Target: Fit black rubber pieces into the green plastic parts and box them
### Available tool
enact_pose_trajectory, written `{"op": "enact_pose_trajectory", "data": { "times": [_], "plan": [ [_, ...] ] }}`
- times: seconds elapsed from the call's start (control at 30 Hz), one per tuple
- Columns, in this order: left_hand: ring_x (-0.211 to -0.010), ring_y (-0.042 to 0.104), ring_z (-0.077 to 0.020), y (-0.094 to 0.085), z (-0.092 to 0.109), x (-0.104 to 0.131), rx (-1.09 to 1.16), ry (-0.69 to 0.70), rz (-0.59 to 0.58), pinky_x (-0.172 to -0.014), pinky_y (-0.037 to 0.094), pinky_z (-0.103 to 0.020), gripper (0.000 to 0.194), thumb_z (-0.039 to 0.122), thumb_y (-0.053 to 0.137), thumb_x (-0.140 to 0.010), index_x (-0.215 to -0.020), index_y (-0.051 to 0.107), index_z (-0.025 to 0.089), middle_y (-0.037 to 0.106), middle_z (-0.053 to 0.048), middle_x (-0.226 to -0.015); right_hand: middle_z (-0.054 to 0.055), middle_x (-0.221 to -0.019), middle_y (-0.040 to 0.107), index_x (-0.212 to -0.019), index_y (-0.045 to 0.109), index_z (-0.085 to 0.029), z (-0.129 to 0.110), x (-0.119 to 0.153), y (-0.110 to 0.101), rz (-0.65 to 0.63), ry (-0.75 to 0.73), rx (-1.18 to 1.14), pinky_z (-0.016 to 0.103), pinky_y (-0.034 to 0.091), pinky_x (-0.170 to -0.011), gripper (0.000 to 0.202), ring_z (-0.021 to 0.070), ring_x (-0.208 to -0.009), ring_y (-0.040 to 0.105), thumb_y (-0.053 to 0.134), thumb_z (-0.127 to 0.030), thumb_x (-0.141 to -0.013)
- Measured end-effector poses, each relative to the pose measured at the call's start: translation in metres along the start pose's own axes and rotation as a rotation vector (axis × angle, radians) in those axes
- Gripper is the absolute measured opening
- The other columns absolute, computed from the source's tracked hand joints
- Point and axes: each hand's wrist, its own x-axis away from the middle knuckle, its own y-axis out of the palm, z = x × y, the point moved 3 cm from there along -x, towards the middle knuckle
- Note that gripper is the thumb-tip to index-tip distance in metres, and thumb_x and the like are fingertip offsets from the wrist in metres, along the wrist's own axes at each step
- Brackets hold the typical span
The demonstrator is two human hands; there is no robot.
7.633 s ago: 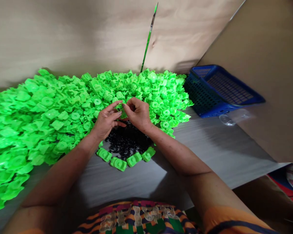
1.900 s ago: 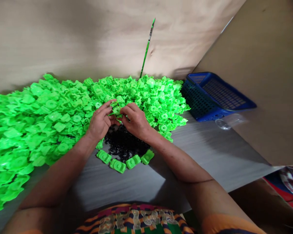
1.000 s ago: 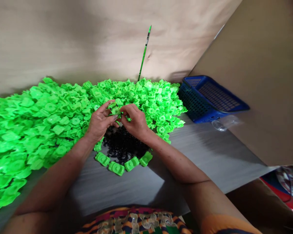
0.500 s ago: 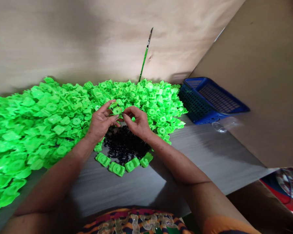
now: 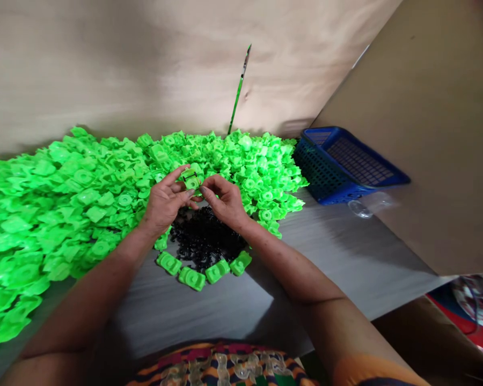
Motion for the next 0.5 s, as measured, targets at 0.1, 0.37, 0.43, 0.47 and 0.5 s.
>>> {"op": "enact_pose_trajectory", "data": {
  "times": [0.1, 0.37, 0.43, 0.47, 0.5],
  "plan": [
    [-0.071, 0.080, -0.0202, -0.0009, -0.0017, -0.0004, -0.028, 0.027, -0.006, -0.065, 0.068, -0.032, 0.092, 0.039, 0.092, -0.075, -0.157, 0.056, 0.020, 0.084, -0.005, -0.098, -0.001, -0.077, 0.058, -0.086, 0.054, -0.023, 0.0009, 0.0006, 0.0016, -0.021, 0.014, -0.005, 0.028, 0.046, -0.069, 0.028, 0.0136, -0.072, 0.054, 0.061, -0.048, -0.097],
    [-0.070, 0.079, -0.0202, 0.0003, 0.0011, 0.0022, -0.056, 0.031, 0.020, -0.065, 0.069, -0.031, 0.087, 0.035, 0.091, -0.077, -0.156, 0.058, 0.022, 0.082, -0.003, -0.091, -0.001, -0.077, 0.055, -0.086, 0.052, -0.023, 0.0000, 0.0028, 0.0041, -0.018, -0.026, 0.045, 0.028, 0.047, -0.070, 0.028, 0.0139, -0.073, 0.054, 0.057, -0.047, -0.101],
    [-0.069, 0.078, -0.0204, 0.0004, 0.0032, 0.0028, -0.056, 0.025, 0.026, -0.068, 0.070, -0.033, 0.087, 0.034, 0.091, -0.076, -0.156, 0.059, 0.022, 0.081, -0.002, -0.088, -0.001, -0.077, 0.056, -0.086, 0.053, -0.023, 0.0002, 0.0038, 0.0051, -0.011, -0.027, 0.075, 0.028, 0.047, -0.071, 0.028, 0.0144, -0.074, 0.054, 0.056, -0.046, -0.101],
    [-0.068, 0.078, -0.0199, 0.0002, 0.0043, 0.0030, -0.058, 0.025, 0.028, -0.069, 0.070, -0.033, 0.086, 0.033, 0.091, -0.075, -0.155, 0.059, 0.022, 0.080, -0.001, -0.086, -0.001, -0.078, 0.056, -0.087, 0.053, -0.023, 0.0000, 0.0043, 0.0056, -0.005, -0.031, 0.088, 0.029, 0.047, -0.071, 0.027, 0.0147, -0.074, 0.054, 0.056, -0.045, -0.102],
    [-0.067, 0.077, -0.0190, 0.0001, 0.0054, 0.0032, -0.062, 0.027, 0.030, -0.070, 0.070, -0.034, 0.086, 0.032, 0.090, -0.075, -0.155, 0.060, 0.022, 0.079, 0.000, -0.083, 0.000, -0.078, 0.057, -0.087, 0.053, -0.023, -0.0006, 0.0048, 0.0060, 0.002, -0.038, 0.097, 0.029, 0.048, -0.071, 0.025, 0.0149, -0.074, 0.054, 0.056, -0.044, -0.102]
  ]
}}
